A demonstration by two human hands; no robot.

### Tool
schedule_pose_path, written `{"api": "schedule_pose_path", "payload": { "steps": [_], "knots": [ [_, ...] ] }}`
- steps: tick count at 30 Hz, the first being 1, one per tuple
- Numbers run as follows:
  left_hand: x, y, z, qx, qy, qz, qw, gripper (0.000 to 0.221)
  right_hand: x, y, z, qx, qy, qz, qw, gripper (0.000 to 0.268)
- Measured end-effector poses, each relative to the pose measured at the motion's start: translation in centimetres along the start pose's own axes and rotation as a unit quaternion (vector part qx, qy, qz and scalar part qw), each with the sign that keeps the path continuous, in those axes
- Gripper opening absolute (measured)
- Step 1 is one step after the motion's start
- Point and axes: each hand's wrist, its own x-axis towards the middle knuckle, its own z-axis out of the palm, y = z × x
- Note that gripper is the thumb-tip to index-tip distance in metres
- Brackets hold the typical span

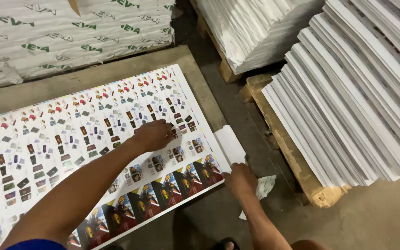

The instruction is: Inspecting and counting a stack of printed proof sheets on a pallet in a print shop.

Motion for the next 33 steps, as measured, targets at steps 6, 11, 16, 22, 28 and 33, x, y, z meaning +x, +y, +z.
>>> {"api": "schedule_pose_path", "payload": {
  "steps": [6, 11, 16, 22, 28, 33],
  "knots": [
    [2.0, 0.4, -0.5, 0.015, 0.056, -0.011, 0.998, 0.032, 3.2, 3.4, 5.6, -0.032, 0.147, -0.071, 0.986, 0.045],
    [3.7, 0.6, 0.0, 0.024, 0.052, 0.015, 0.998, 0.041, 2.6, 3.1, 4.6, 0.1, 0.084, -0.013, 0.991, 0.062],
    [6.4, -0.7, 2.1, 0.039, 0.068, 0.019, 0.997, 0.039, -0.3, -0.8, 2.4, 0.177, 0.033, 0.018, 0.984, 0.06],
    [8.4, -2.4, 4.2, 0.074, 0.107, 0.0, 0.992, 0.036, -2.2, -5.0, 3.7, -0.03, 0.252, -0.084, 0.964, 0.035],
    [6.9, -2.2, 2.3, 0.063, 0.063, 0.001, 0.996, 0.042, -2.6, -6.5, 2.9, -0.034, 0.272, -0.08, 0.958, 0.027],
    [4.7, -2.7, 2.3, 0.056, 0.061, -0.001, 0.997, 0.038, -1.5, -6.0, 4.8, -0.063, 0.261, -0.063, 0.961, 0.034]
  ]
}}
